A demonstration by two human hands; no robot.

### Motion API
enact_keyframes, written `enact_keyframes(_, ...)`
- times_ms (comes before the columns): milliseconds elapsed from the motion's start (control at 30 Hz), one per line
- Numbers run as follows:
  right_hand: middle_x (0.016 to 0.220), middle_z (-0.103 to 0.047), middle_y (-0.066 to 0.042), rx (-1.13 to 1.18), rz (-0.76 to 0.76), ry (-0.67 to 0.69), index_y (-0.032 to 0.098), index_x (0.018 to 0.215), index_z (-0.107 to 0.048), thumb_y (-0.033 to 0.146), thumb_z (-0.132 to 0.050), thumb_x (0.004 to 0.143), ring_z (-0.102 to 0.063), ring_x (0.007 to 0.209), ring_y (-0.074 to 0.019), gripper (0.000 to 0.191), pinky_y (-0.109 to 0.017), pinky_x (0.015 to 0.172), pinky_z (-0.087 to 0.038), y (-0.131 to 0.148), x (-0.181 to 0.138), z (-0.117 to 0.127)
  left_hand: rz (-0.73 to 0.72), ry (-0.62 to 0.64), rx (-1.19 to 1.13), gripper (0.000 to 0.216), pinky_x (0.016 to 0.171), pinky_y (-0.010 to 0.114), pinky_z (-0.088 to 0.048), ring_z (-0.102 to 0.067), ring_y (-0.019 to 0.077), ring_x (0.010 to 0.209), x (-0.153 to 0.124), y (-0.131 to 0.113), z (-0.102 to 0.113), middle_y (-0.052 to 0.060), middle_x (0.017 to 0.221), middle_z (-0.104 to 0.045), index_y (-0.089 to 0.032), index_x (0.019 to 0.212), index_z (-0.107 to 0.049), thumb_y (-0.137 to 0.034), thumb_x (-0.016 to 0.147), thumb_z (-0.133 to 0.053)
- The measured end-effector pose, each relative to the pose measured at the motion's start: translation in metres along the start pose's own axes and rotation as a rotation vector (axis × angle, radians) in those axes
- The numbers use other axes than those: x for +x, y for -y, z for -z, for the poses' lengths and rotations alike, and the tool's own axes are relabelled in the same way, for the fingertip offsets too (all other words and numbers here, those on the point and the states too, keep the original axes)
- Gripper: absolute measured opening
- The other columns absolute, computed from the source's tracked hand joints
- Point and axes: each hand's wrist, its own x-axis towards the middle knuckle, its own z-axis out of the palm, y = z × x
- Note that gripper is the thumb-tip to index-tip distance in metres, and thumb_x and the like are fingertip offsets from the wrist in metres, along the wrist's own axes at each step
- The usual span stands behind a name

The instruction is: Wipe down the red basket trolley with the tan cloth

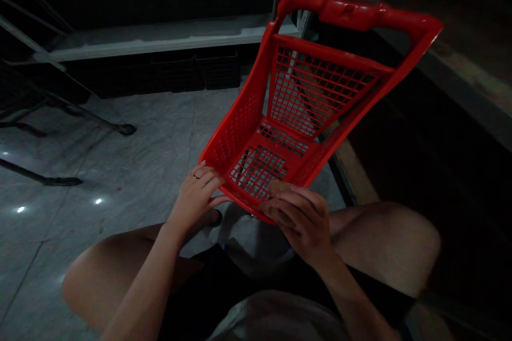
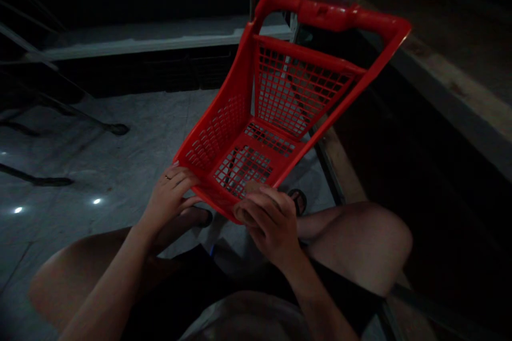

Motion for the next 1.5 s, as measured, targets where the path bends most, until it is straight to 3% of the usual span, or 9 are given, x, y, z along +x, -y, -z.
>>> enact_keyframes(100, 0.116, -0.080, -0.003, 0.039, 0.134, 0.119, 0.028, 0.125, -0.073, 0.029, -0.061, 0.100, -0.071, 0.108, -0.0235, 0.028, -0.043, 0.094, -0.054, -0.045, 0.015, 0.012, -0.040, -0.012, 0.016, 0.029, 0.115, 0.053, -0.049, -0.067, 0.0275, 0.108, 0.002, -0.002, 0.002, 0.009, 0.106, -0.074, -0.019, 0.108, -0.068, -0.047, 0.100, -0.062)
enact_keyframes(167, 0.110, -0.081, -0.004, 0.025, 0.134, 0.071, 0.027, 0.120, -0.076, 0.026, -0.058, 0.102, -0.072, 0.104, -0.0233, 0.026, -0.044, 0.093, -0.055, -0.095, 0.040, 0.026, -0.053, -0.014, 0.031, 0.030, 0.115, 0.052, -0.049, -0.067, 0.0273, 0.107, 0.004, -0.005, 0.003, 0.009, 0.105, -0.074, -0.018, 0.107, -0.067, -0.047, 0.100, -0.063)
enact_keyframes(333, 0.100, -0.081, -0.011, -0.169, 0.010, -0.134, 0.020, 0.098, -0.083, 0.047, -0.061, 0.102, -0.072, 0.100, -0.0217, 0.035, -0.041, 0.094, -0.052, -0.220, 0.132, 0.075, -0.022, -0.015, 0.068, 0.026, 0.112, 0.050, -0.051, -0.067, 0.0269, 0.106, 0.004, -0.015, 0.003, 0.008, 0.102, -0.074, -0.019, 0.106, -0.067, -0.044, 0.101, -0.063)
enact_keyframes(467, 0.115, -0.080, -0.010, -0.225, -0.209, -0.204, 0.018, 0.101, -0.084, 0.045, -0.062, 0.100, -0.070, 0.112, -0.0210, 0.035, -0.040, 0.101, -0.049, -0.266, 0.186, 0.099, -0.023, -0.030, 0.101, 0.024, 0.111, 0.050, -0.051, -0.067, 0.0277, 0.104, 0.003, -0.024, 0.003, 0.008, 0.100, -0.073, -0.019, 0.105, -0.066, -0.042, 0.101, -0.063)
enact_keyframes(633, 0.097, -0.080, -0.009, -0.181, -0.288, -0.252, 0.017, 0.088, -0.080, 0.037, -0.066, 0.099, -0.068, 0.109, -0.0244, 0.026, -0.050, 0.105, -0.046, -0.218, 0.150, 0.052, -0.020, -0.054, 0.166, 0.018, 0.105, 0.047, -0.052, -0.067, 0.0267, 0.098, 0.003, -0.037, 0.000, 0.007, 0.093, -0.072, -0.020, 0.099, -0.067, -0.038, 0.101, -0.062)
enact_keyframes(867, 0.107, -0.080, -0.002, 0.074, -0.241, -0.211, 0.027, 0.108, -0.077, 0.029, -0.060, 0.101, -0.065, 0.108, -0.0251, 0.018, -0.047, 0.100, -0.046, -0.017, 0.005, -0.014, 0.008, -0.071, 0.190, 0.019, 0.106, 0.045, -0.052, -0.067, 0.0264, 0.096, 0.011, -0.049, -0.005, 0.006, 0.091, -0.071, -0.020, 0.096, -0.068, -0.039, 0.098, -0.068)
enact_keyframes(967, 0.119, -0.079, -0.002, 0.005, -0.242, -0.174, 0.028, 0.122, -0.074, 0.022, -0.058, 0.101, -0.065, 0.114, -0.0236, 0.027, -0.043, 0.104, -0.041, 0.028, -0.024, -0.022, 0.023, -0.082, 0.190, 0.020, 0.108, 0.044, -0.051, -0.067, 0.0261, 0.096, 0.015, -0.054, -0.005, 0.006, 0.092, -0.072, -0.019, 0.096, -0.069, -0.038, 0.095, -0.072)
enact_keyframes(1167, 0.108, -0.079, -0.003, -0.096, -0.170, -0.246, 0.027, 0.109, -0.077, 0.027, -0.056, 0.102, -0.069, 0.112, -0.0250, 0.022, -0.050, 0.117, -0.031, -0.019, -0.021, -0.012, 0.019, -0.120, 0.136, 0.022, 0.102, 0.042, -0.050, -0.068, 0.0250, 0.095, 0.020, -0.072, -0.012, 0.004, 0.092, -0.076, -0.021, 0.099, -0.072, -0.041, 0.093, -0.076)
enact_keyframes(1500, 0.106, -0.077, -0.006, 0.012, -0.199, -0.166, 0.024, 0.102, -0.076, 0.038, -0.049, 0.103, -0.069, 0.113, -0.0261, 0.030, -0.059, 0.122, -0.040, -0.107, 0.011, 0.021, 0.053, -0.116, 0.109, 0.023, 0.088, 0.039, -0.044, -0.066, 0.0247, 0.092, 0.050, -0.118, -0.030, 0.004, 0.088, -0.075, -0.021, 0.101, -0.073, -0.044, 0.097, -0.070)
